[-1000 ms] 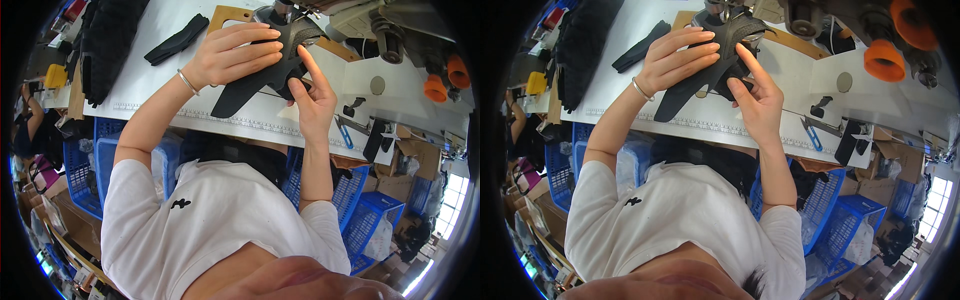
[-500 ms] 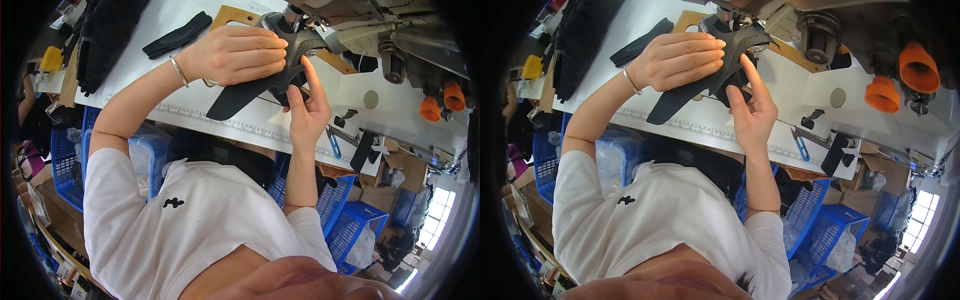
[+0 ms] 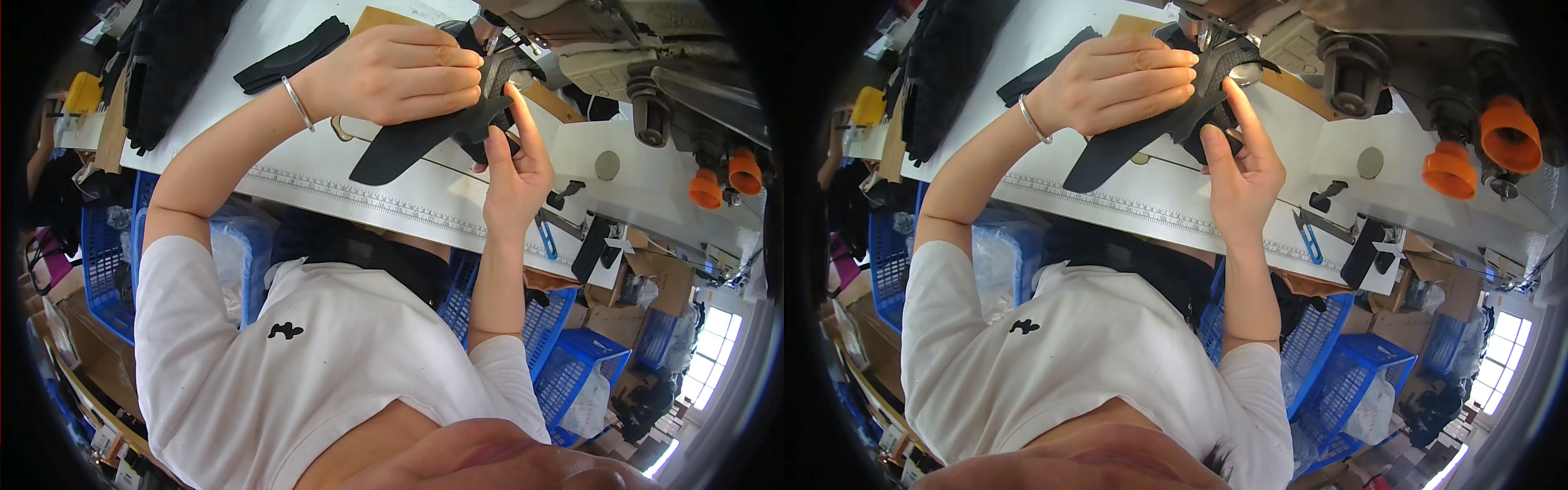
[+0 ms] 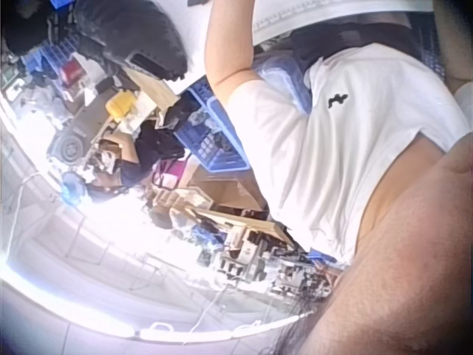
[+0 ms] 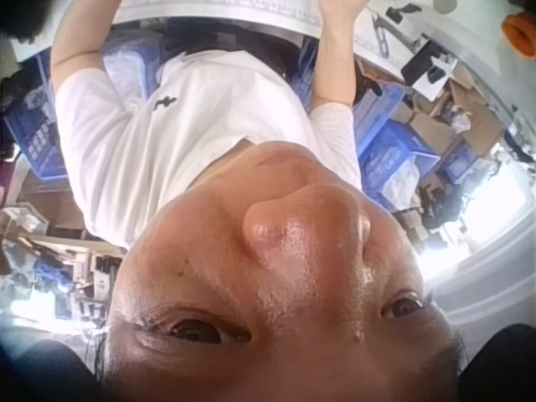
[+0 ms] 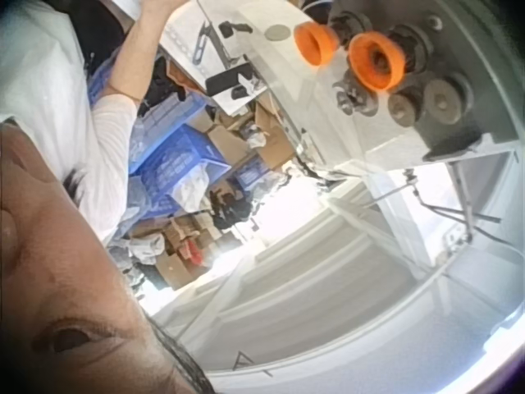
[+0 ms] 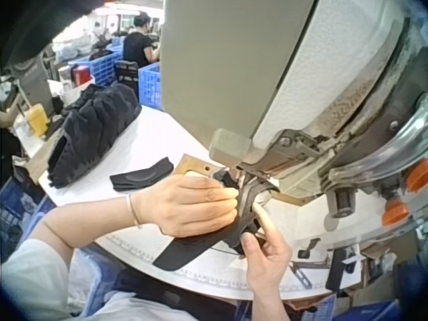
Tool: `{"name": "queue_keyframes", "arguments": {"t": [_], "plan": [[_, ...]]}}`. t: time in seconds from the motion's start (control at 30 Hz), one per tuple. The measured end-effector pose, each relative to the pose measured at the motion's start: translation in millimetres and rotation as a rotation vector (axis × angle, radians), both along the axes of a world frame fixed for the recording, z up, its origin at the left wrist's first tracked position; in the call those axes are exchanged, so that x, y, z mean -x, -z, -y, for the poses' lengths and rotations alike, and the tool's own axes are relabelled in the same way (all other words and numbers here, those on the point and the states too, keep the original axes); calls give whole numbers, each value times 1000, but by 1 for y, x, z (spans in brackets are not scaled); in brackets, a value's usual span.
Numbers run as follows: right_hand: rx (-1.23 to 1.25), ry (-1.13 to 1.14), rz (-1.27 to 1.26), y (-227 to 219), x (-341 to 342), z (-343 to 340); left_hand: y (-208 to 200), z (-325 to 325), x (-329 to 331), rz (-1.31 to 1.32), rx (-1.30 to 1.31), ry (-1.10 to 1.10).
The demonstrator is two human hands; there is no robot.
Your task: The person stitches shoe fabric pieces together using a sewing machine, holds the stitched piece by hand, and retrieves another piece from a basket to sew.
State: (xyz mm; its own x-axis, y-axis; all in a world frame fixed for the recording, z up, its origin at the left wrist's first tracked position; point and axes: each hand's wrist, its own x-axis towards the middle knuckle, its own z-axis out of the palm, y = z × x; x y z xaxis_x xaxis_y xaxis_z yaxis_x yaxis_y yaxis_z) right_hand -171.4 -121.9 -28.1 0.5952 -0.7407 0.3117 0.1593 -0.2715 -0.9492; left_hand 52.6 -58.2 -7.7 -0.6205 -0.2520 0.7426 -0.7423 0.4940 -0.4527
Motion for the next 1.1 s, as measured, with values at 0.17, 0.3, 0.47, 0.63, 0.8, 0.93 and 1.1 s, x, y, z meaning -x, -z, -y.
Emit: {"name": "queue_keyframes", "arguments": {"t": [0.17,0.3,0.47,0.63,0.8,0.93,1.1], "plan": [[10,-9,8,-1,-3,6,-2,5,-5,14,18,-3],[-22,-10,33,-5,-8,8,-1,7,-9,36,40,-35],[-26,1,35,-6,-14,12,-10,6,-12,-62,-90,10],[11,12,16,-11,-18,16,-13,-1,-17,-75,-207,-42],[32,-1,16,-16,-19,18,-29,-7,-17,-66,-296,-81],[1,1,19,-12,-16,14,-47,-8,-23,155,-112,0],[17,10,64,-5,-13,18,-67,-36,16,-132,-646,-174]]}}
